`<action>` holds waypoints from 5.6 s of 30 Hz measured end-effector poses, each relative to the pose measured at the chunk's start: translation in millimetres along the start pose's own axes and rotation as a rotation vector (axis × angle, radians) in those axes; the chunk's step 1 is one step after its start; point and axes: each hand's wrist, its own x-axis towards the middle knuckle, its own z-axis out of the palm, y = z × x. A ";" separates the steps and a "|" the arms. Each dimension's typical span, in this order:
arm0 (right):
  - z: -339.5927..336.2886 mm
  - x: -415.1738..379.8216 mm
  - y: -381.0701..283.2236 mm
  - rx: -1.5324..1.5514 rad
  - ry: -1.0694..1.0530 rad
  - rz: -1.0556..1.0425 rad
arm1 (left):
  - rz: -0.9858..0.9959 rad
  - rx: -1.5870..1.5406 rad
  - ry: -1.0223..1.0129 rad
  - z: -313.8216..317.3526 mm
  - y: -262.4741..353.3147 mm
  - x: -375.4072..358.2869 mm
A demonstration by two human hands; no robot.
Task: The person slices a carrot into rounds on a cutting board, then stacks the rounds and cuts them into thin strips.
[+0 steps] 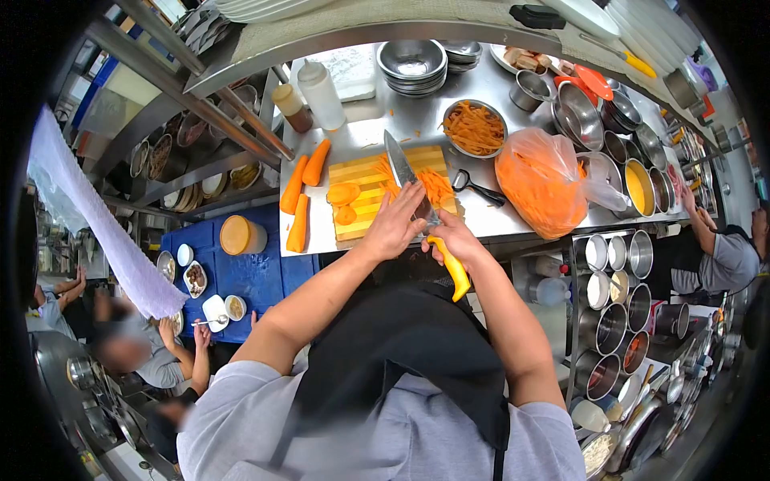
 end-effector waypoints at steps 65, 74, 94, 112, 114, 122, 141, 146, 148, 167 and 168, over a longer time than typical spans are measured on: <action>23.3 39.9 19.4 -1.286 0.338 -0.310 | -0.435 0.233 -0.103 -10.1 -69.9 -4.2; 24.4 42.9 11.9 -1.339 0.214 -0.327 | -0.419 0.103 -0.012 -17.5 -66.4 -13.4; 31.2 37.1 32.2 -1.309 0.229 -0.242 | -0.462 0.003 -0.065 -22.3 -78.6 -8.0; 41.1 41.4 10.4 -1.472 0.229 -0.185 | -0.253 0.077 0.095 -25.3 -70.8 -9.6; 44.9 38.1 -10.5 -1.546 0.226 -0.149 | -0.202 0.084 0.077 -17.5 -82.1 -11.0; 63.8 48.4 -53.3 -1.655 0.167 -0.124 | -0.109 0.005 0.010 -12.6 -105.0 -9.2; 51.5 70.7 -18.4 -1.615 0.167 -0.137 | -0.152 -0.059 -0.016 -15.7 -102.5 -8.9; 74.9 56.1 -52.4 -1.621 0.128 -0.089 | -0.134 -0.024 -0.011 -17.2 -103.5 -8.9; 74.2 58.2 -37.9 -1.593 0.161 -0.062 | -0.126 -0.005 -0.008 -18.5 -102.3 -8.4; 69.1 63.6 11.1 -1.537 0.217 -0.097 | -0.096 0.029 0.079 -15.5 -99.2 -14.1; 64.1 66.5 13.2 -1.538 0.217 -0.099 | -0.098 0.040 0.077 -17.1 -97.1 -13.3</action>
